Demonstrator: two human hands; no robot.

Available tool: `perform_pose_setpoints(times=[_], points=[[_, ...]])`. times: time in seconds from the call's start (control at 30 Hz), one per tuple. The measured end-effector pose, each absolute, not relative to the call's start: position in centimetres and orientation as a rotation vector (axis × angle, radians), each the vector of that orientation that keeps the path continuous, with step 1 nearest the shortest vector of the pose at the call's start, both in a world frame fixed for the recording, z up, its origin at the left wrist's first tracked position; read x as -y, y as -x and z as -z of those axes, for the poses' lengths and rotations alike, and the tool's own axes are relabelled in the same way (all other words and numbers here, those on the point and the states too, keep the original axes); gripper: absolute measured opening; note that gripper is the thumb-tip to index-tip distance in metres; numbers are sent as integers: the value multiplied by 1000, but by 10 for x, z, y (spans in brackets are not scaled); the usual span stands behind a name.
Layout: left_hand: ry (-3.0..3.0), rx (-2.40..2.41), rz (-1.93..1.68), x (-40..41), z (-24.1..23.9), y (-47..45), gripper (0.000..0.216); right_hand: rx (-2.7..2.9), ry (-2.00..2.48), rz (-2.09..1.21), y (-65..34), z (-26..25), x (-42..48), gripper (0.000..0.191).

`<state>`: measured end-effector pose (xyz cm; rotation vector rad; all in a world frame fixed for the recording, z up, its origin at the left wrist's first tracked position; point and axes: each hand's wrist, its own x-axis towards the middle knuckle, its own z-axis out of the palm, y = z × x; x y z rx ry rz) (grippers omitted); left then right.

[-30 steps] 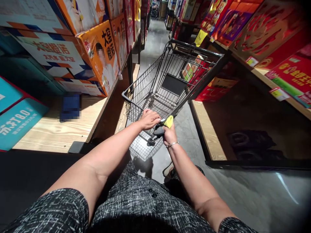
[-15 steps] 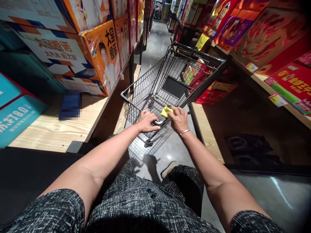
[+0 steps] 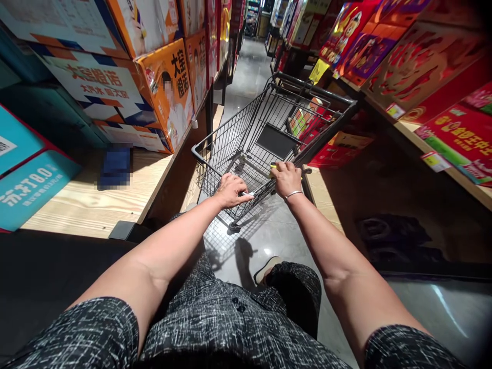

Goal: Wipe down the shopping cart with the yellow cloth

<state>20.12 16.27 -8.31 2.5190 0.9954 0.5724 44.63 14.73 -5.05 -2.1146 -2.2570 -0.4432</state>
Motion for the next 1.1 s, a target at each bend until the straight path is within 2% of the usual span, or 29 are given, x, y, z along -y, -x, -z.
perform_pose_setpoints(times=[0.27, 0.47, 0.67, 0.87, 1.1], points=[[-2459, -960, -555, -171, 78, -186, 32, 2312, 2143, 414, -433, 38, -136, 35], [-2463, -917, -505, -187, 76, -183, 31, 2148, 2099, 360, -438, 53, -124, 37], [-2623, -896, -529, -186, 70, -177, 19, 1908, 1814, 315, -435, 99, -108, 58], [-2681, -865, -404, -185, 70, -162, 44, 2156, 1725, 228, -377, 168, -93, 39], [-2714, -953, -313, -211, 71, -151, 41, 2609, 1687, 67, -348, 212, -104, 38]])
